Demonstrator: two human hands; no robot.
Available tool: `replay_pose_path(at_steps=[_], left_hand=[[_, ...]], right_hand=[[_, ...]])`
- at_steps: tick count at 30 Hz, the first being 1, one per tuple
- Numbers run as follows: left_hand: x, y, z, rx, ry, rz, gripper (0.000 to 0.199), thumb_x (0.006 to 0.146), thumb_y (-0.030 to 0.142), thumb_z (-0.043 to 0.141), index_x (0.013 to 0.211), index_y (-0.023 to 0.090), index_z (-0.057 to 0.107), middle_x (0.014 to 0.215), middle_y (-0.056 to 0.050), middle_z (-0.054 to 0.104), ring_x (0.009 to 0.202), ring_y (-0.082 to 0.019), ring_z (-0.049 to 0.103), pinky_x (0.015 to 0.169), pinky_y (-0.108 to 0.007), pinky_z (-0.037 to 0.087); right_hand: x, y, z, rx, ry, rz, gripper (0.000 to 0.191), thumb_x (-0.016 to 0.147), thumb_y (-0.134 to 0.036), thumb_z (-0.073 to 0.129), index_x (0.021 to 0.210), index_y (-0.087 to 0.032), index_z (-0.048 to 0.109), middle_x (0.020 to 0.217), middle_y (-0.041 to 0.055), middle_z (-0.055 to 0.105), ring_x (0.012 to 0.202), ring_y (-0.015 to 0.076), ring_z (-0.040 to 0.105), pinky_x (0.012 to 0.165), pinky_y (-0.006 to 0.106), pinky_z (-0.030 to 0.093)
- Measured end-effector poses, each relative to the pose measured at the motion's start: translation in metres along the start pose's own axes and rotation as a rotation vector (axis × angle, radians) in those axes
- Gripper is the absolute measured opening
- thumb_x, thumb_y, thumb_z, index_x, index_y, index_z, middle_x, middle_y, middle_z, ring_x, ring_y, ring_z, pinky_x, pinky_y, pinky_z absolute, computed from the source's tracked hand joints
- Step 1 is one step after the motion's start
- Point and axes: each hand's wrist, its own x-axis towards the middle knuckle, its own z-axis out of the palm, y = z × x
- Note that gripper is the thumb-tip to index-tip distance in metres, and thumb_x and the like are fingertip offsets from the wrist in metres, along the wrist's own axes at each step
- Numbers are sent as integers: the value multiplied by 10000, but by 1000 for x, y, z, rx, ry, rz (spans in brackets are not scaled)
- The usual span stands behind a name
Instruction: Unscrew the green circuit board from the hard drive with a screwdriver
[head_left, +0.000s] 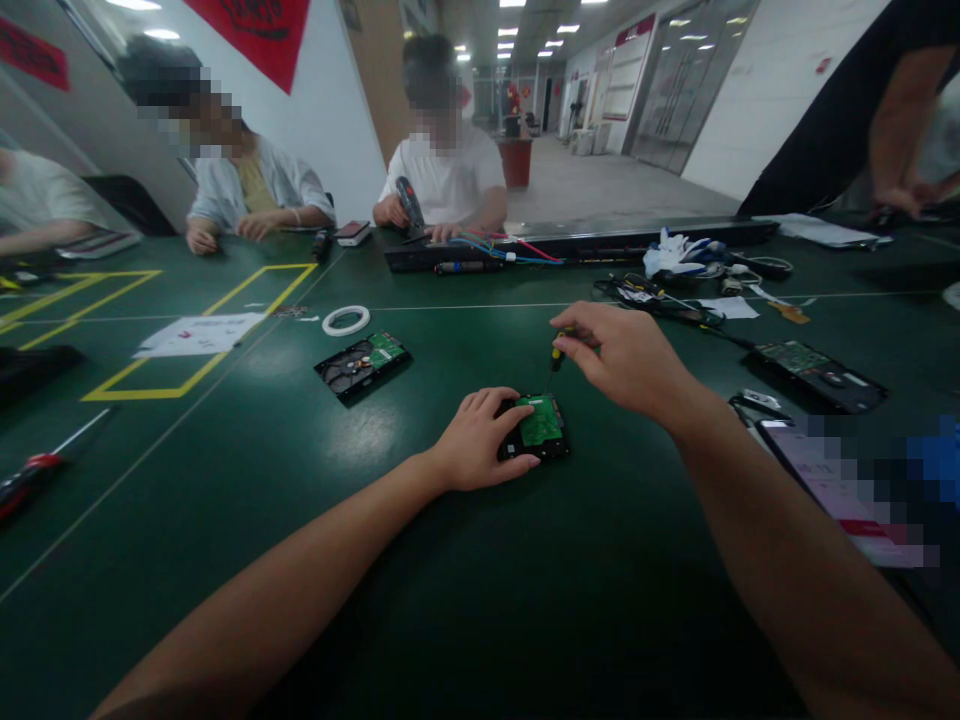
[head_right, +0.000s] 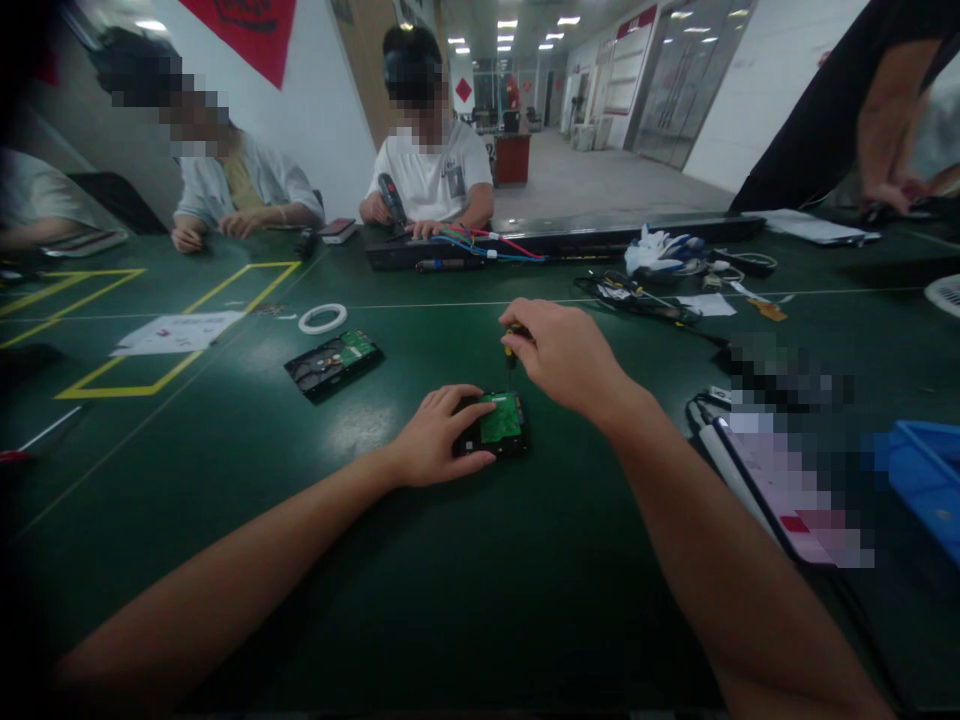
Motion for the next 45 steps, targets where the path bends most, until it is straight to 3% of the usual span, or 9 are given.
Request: replay_pose_path(at_steps=[5, 21, 29, 45], left_hand=[[0, 0, 0, 1, -6, -3, 747, 953, 670, 654, 1536, 219, 533, 1493, -187, 503, 1389, -387, 488, 1153, -577, 418], [1, 0, 0, -19, -8, -8, 760, 939, 677, 664, 1536, 224, 540, 1483, -186, 509, 1378, -402, 493, 1144, -594, 425], [0, 1, 0, -22, 4, -3, 747, 939, 668, 668, 1531, 232, 537, 1484, -181, 510, 1376, -395, 498, 1145, -587, 426], [0, 1, -1, -26, -7, -12, 742, 945, 681, 652, 1539, 255, 527, 1499, -171, 501, 1380, -395, 491, 1146, -596, 422]], right_hand=[[1, 3, 3, -26, 20, -5, 156, 988, -258, 657, 1108, -186, 726, 1099, 123, 780, 1011, 306, 712, 908, 444, 518], [-1, 3, 4, 71, -41, -14, 310, 950, -68, 504, 1186, -192, 662, 1198, 122, 764, 1049, 291, 722, 930, 436, 528], [0, -2, 2, 5, -46, 8, 216, 963, -122, 563, 1139, -184, 672, 1056, 120, 771, 922, 295, 715, 832, 429, 518], [1, -4, 1, 19, -60, 5, 209, 965, -136, 545, 1123, -221, 651, 1096, 108, 756, 963, 292, 695, 874, 430, 507]])
